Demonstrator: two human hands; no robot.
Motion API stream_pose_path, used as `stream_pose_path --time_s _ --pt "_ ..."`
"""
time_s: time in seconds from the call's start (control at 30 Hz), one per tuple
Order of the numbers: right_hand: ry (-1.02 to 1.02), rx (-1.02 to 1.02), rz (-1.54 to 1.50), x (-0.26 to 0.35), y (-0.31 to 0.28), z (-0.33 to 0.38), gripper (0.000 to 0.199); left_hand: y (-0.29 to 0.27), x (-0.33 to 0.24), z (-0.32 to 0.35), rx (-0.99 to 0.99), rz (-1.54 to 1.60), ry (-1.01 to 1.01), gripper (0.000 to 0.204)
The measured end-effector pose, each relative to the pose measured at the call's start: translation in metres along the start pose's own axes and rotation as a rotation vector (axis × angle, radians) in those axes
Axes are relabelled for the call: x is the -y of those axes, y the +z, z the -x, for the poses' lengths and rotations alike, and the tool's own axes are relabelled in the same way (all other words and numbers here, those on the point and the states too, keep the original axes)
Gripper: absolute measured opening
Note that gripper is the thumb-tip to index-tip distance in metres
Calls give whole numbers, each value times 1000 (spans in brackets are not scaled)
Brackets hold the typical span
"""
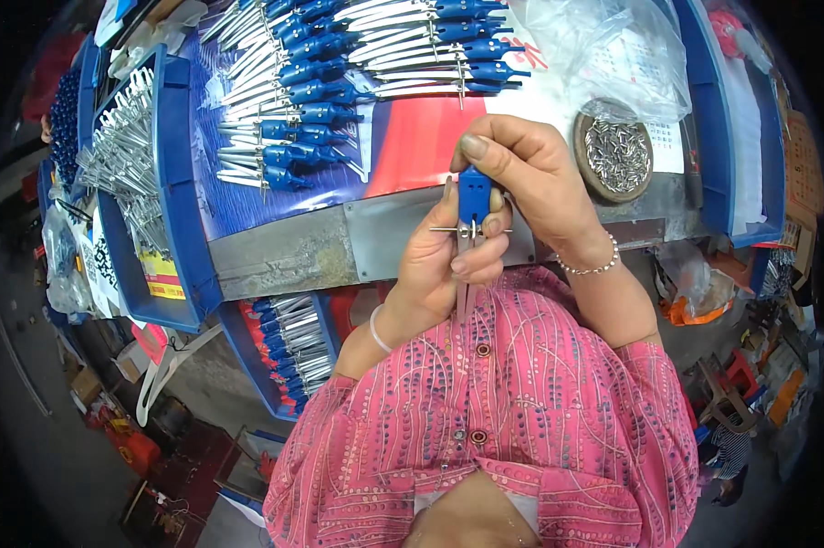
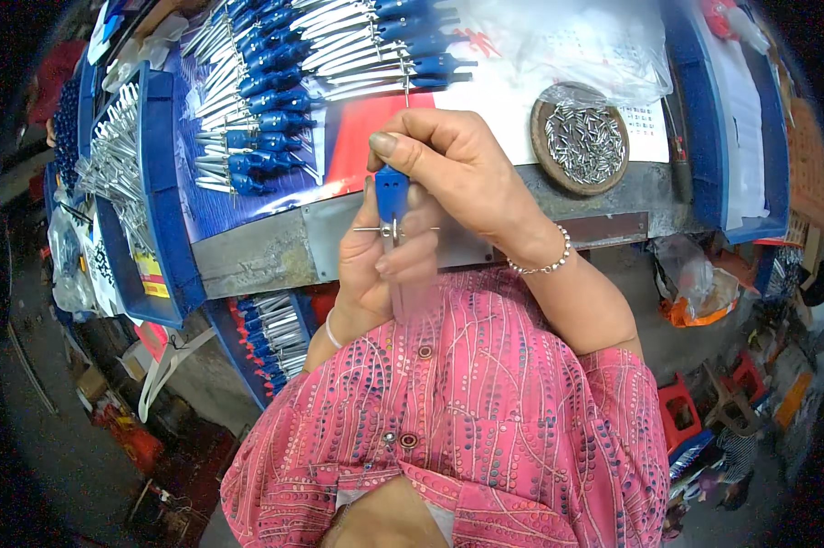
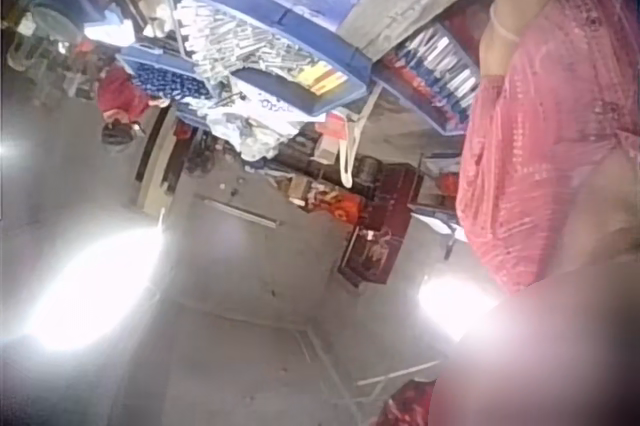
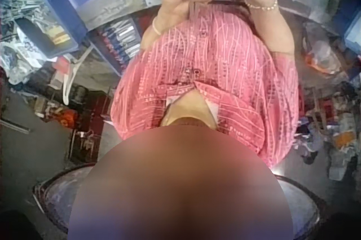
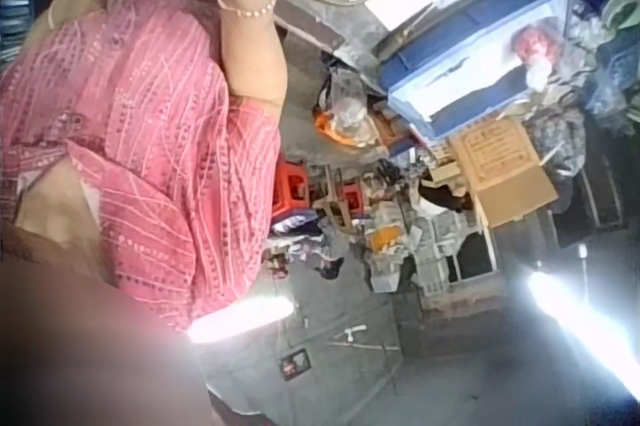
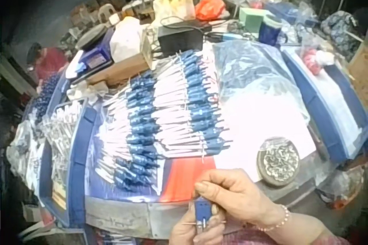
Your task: The recorder is assembling small blue plastic components onto clear tubes at a manual workstation.
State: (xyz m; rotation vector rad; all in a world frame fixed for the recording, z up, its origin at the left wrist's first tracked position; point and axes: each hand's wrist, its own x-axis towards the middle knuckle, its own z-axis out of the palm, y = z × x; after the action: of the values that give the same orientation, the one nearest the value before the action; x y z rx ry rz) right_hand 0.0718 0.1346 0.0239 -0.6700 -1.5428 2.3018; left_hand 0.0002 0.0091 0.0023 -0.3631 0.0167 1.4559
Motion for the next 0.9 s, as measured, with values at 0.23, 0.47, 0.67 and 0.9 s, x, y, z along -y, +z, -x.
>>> stream_pose_path --time_s 0.23,0.47,0.67,0.9 --pt "23 -66 -100 -12 -7 10 17 -4 4 -4 -55 33 -76 41" --pt "60 -137 -17 -7 -14 23 17 -3 11 -5 -89 -38 -92 40" --pt "-190 -354 933 26 -58 45 16 -4 4 -3 -70 -41 -51 39" --pt "-76 -250 1589 27 -99 47 15 -9 7 -6 3 79 -60 39"
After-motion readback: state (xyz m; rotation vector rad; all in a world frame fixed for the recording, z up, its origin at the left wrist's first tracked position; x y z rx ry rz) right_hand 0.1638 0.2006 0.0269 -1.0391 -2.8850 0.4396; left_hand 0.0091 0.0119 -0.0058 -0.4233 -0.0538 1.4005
